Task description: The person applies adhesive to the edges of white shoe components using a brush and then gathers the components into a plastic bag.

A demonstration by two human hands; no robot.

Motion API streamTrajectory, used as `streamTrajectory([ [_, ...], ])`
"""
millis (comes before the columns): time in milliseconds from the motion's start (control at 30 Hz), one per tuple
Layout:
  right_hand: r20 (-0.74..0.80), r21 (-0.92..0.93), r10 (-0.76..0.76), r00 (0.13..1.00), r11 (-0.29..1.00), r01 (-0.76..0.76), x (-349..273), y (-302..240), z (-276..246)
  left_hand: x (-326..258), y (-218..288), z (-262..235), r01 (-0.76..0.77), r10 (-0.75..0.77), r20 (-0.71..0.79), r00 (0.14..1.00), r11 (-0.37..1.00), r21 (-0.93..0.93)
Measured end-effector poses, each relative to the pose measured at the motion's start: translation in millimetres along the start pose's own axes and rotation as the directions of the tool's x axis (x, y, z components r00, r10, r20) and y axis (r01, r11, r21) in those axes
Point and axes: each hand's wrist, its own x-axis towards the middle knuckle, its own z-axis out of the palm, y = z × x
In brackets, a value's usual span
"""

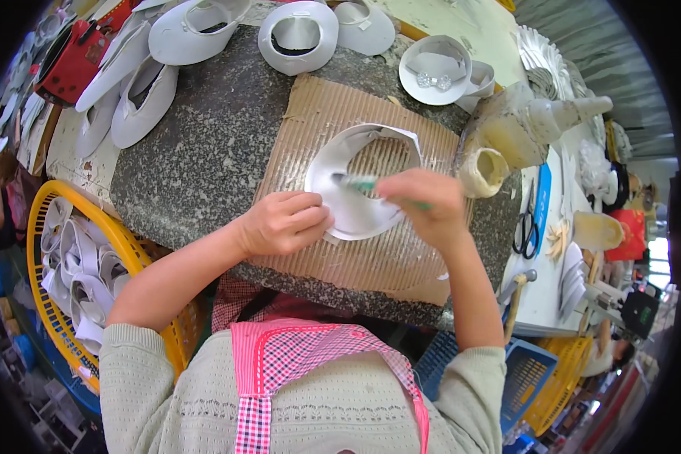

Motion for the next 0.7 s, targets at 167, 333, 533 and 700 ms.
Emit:
streamTrajectory([
  [167,0.033,0.186,0.102,0.994,0.977,-0.106,-13.2,-12.1,-18.4,-0.9,1.3,-1.5,0.015,-0.015,0.009,1.000,1.000,0.011],
  [333,-0.224,-0.202,0.013,0.974,0.978,-0.060,-32.0,-14.5,27.1,6.4,6.5,-1.6,-0.001,0.000,0.014,1.000,0.998,0.060],
  [533,-0.247,0.007,0.051,0.968,0.999,-0.050,-56.1,-43.5,26.9,16.5,6.9,-2.2,0.045,-0.046,0.080,0.996,0.999,0.015],
  [700,-0.394,0.896,0.759,0.519,0.443,0.032,-78.8,-22.6,22.0,43.6,-11.8,-30.4,0.435,-0.462,-0.052,0.885,0.862,-0.260],
])
